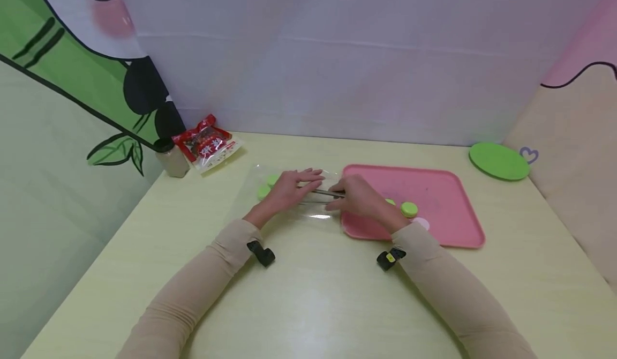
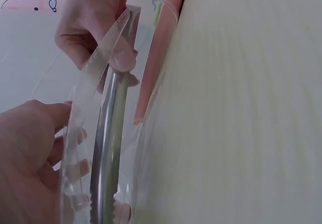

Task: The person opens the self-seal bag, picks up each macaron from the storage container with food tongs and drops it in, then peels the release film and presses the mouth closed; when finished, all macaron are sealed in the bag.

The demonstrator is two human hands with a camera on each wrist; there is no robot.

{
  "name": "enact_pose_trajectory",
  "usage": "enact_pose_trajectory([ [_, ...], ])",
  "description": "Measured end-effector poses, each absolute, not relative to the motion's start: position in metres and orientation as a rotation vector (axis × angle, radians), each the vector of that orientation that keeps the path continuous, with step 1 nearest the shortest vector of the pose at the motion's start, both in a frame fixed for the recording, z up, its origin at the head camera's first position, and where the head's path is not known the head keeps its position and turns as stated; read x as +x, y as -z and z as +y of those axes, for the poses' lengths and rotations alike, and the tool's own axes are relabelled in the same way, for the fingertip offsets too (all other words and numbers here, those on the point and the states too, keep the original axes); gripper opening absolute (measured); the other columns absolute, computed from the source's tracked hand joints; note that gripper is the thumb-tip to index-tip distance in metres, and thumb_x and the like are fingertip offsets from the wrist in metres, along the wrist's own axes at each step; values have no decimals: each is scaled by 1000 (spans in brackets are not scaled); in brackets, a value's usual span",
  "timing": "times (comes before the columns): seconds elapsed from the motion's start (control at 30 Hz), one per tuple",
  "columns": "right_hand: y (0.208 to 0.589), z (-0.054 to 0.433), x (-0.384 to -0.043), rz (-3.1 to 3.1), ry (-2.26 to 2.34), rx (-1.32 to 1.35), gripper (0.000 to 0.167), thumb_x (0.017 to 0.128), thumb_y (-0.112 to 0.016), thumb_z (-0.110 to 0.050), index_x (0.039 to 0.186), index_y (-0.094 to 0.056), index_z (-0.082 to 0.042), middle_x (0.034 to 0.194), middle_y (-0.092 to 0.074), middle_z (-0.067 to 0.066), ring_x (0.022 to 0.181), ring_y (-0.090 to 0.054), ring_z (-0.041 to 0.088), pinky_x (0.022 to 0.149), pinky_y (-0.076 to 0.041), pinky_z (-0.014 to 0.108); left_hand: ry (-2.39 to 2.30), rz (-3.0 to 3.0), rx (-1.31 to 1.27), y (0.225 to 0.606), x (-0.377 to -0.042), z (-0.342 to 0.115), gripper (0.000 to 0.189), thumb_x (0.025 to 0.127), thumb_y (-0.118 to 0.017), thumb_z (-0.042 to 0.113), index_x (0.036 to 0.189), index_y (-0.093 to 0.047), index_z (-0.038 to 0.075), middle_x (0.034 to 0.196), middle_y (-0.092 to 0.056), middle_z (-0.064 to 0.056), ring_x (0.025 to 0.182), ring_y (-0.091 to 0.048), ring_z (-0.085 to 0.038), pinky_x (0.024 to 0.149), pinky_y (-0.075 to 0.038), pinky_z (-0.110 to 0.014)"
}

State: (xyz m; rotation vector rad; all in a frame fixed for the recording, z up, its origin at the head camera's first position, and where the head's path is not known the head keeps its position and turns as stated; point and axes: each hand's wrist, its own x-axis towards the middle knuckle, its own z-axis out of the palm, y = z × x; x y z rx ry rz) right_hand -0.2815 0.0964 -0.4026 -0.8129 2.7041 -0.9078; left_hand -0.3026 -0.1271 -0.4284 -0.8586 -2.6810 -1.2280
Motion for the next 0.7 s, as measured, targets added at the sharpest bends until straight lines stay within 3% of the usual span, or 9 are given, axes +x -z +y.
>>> enact_pose_trajectory([
  [0.17, 401, 124, -275, 2703, 918, -771, 35, 86, -82, -25, 113, -76, -5, 81, -67, 0, 72, -54, 16, 61, -47, 30, 1253, -2661, -879, 428, -305, -127, 26, 99, -66, 22, 120, -73, 8, 135, -62, -6, 134, -49, -35, 116, -27, -55],
  [0.23, 400, 136, -273, 2709, 928, -749, 33, 85, -82, -26, 111, -77, -5, 77, -65, -1, 69, -51, 15, 58, -44, 29, 1261, -2663, -873, 428, -305, -128, 27, 99, -66, 21, 121, -73, 8, 135, -62, -6, 134, -49, -35, 117, -26, -55],
  [0.47, 391, 180, -266, 2724, 935, -701, 38, 84, -83, -29, 113, -76, -5, 83, -67, -1, 67, -50, 17, 55, -42, 28, 1250, -2685, -819, 428, -307, -127, 31, 100, -63, 24, 124, -71, 6, 135, -63, -4, 136, -49, -29, 117, -20, -59],
  [0.7, 390, 241, -263, 2773, 914, -670, 25, 82, -85, -31, 100, -79, -15, 78, -65, -4, 69, -53, 17, 59, -44, 28, 1239, -2693, -831, 429, -306, -126, 32, 101, -62, 24, 126, -69, 5, 134, -63, -4, 135, -49, -31, 116, -15, -65],
])
